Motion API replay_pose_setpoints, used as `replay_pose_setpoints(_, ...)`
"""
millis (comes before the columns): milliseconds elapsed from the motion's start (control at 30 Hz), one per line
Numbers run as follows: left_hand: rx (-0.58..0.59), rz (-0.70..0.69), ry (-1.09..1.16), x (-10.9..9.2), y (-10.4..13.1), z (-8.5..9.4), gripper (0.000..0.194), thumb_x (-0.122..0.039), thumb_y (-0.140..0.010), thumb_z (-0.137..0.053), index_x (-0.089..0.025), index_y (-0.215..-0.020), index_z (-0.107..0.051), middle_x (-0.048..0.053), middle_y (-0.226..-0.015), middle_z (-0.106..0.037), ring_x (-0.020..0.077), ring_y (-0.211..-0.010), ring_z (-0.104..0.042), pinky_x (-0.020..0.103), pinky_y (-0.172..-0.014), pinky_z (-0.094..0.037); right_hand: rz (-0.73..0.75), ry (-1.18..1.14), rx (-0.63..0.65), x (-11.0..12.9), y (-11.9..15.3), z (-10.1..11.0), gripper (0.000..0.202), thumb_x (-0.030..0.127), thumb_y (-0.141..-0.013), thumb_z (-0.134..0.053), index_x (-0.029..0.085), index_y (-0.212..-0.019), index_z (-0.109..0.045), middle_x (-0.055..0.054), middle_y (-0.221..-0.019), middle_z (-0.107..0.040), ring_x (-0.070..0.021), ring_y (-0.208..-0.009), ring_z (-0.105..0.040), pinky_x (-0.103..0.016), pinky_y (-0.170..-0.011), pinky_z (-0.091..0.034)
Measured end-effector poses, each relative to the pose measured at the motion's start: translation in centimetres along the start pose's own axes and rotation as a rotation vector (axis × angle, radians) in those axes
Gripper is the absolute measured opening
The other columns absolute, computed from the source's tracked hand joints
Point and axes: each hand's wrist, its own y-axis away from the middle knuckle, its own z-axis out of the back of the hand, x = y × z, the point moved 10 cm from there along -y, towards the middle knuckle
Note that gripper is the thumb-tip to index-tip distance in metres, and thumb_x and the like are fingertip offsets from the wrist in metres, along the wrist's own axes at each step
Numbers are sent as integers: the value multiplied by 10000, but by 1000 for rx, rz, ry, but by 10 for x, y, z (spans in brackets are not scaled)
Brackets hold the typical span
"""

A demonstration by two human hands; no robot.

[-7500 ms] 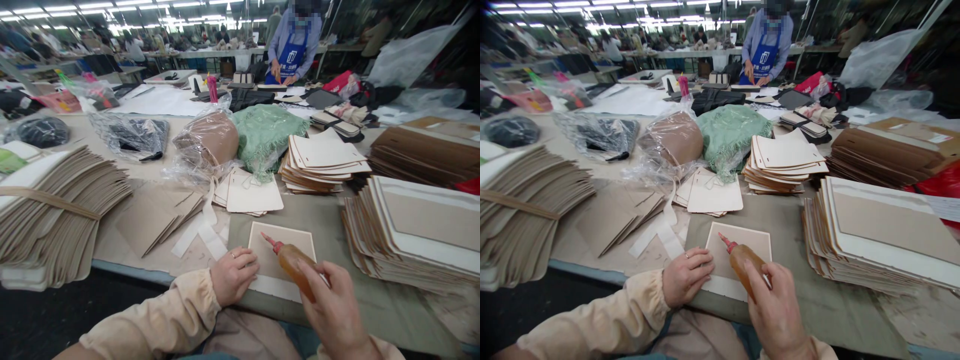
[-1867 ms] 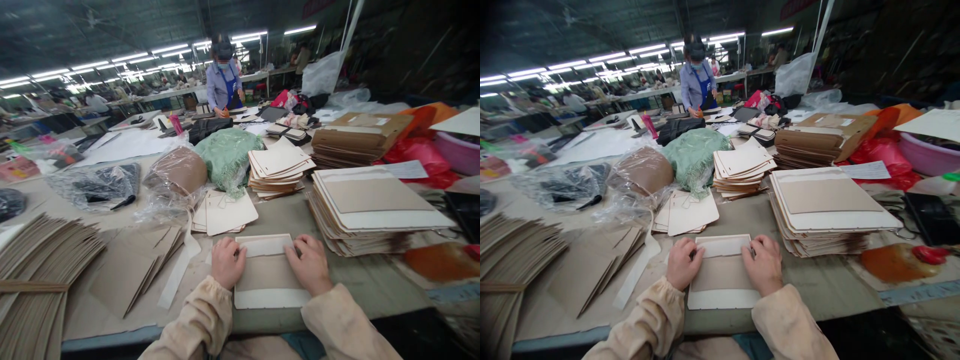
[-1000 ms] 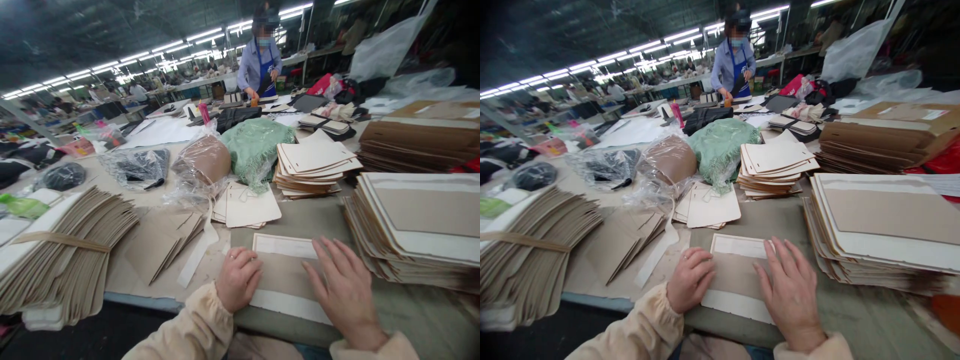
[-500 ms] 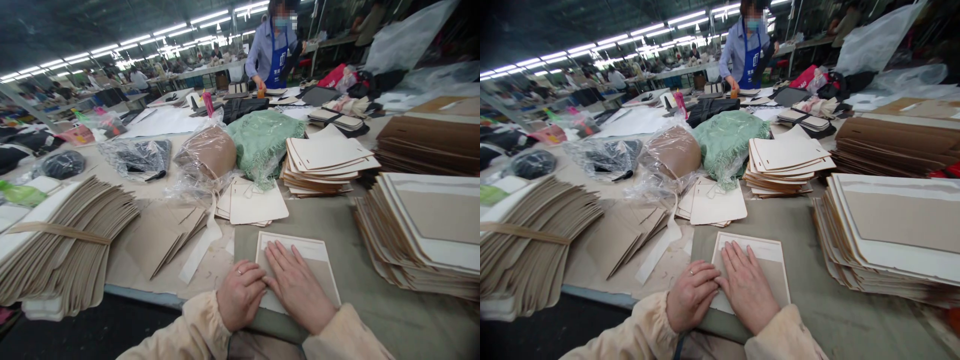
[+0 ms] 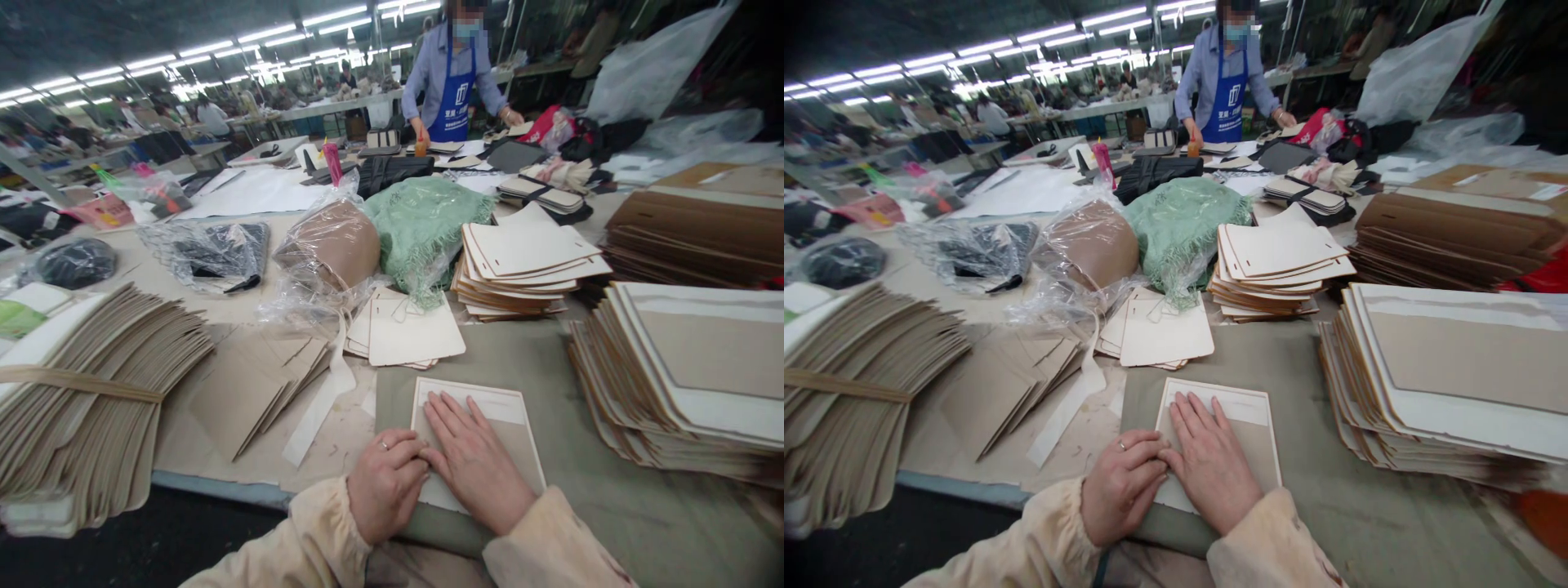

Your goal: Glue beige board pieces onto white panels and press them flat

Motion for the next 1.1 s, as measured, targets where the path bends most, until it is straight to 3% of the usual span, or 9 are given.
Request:
replay_pose_setpoints(267, 8, -5, -12, -1, 0, 0, 196, -137, -832, -515, -177, -958, -659, 72, -1013, -673, 223, -1028, -588, 381, -916, -513, -47, -87, -17, -6, 4, -1, 515, 471, -960, -367, 186, -1387, -407, -58, -1488, -315, -236, -1374, -247, -462, -1121, -222)
replay_pose_setpoints(500, -35, -14, 41, -2, 0, 4, 243, -98, -830, -497, -187, -996, -651, 74, -1016, -675, 205, -1033, -602, 348, -927, -511, -53, -144, -26, -8, 4, 3, 531, 483, -961, -351, 172, -1388, -404, -63, -1475, -341, -244, -1364, -269, -466, -1134, -196)
replay_pose_setpoints(700, -88, 121, 110, 19, -4, 15, 210, -121, -862, -480, -178, -997, -630, 90, -1006, -666, 164, -933, -625, 284, -815, -539, -47, -158, -41, -9, 4, 2, 507, 446, -963, -377, 170, -1387, -405, -65, -1474, -343, -248, -1362, -273, -471, -1133, -202)
replay_pose_setpoints(833, -88, 77, -31, 31, -24, 16, 327, -173, -863, -500, -151, -1183, -566, 123, -1156, -637, 223, -1107, -559, 387, -950, -480, -47, -167, -45, -8, 4, 0, 533, 462, -958, -382, 157, -1395, -391, -60, -1476, -340, -246, -1368, -258, -472, -1140, -194)
replay_pose_setpoints(967, 70, 14, -203, 38, -36, -5, 444, -251, -891, -469, -178, -1329, -467, 100, -1329, -548, 305, -1318, -376, 539, -1038, -362, -60, -195, -55, -9, 4, 0, 546, 449, -959, -381, 158, -1420, -348, -58, -1470, -350, -242, -1370, -257, -472, -1144, -193)
replay_pose_setpoints(1100, 155, 16, -289, 41, -34, -17, 473, -277, -914, -431, -205, -1380, -403, 92, -1348, -531, 334, -1346, -333, 629, -1051, -253, -68, -228, -67, -9, 5, 3, 544, 402, -942, -438, 164, -1422, -343, -64, -1460, -370, -235, -1369, -260, -466, -1149, -194)
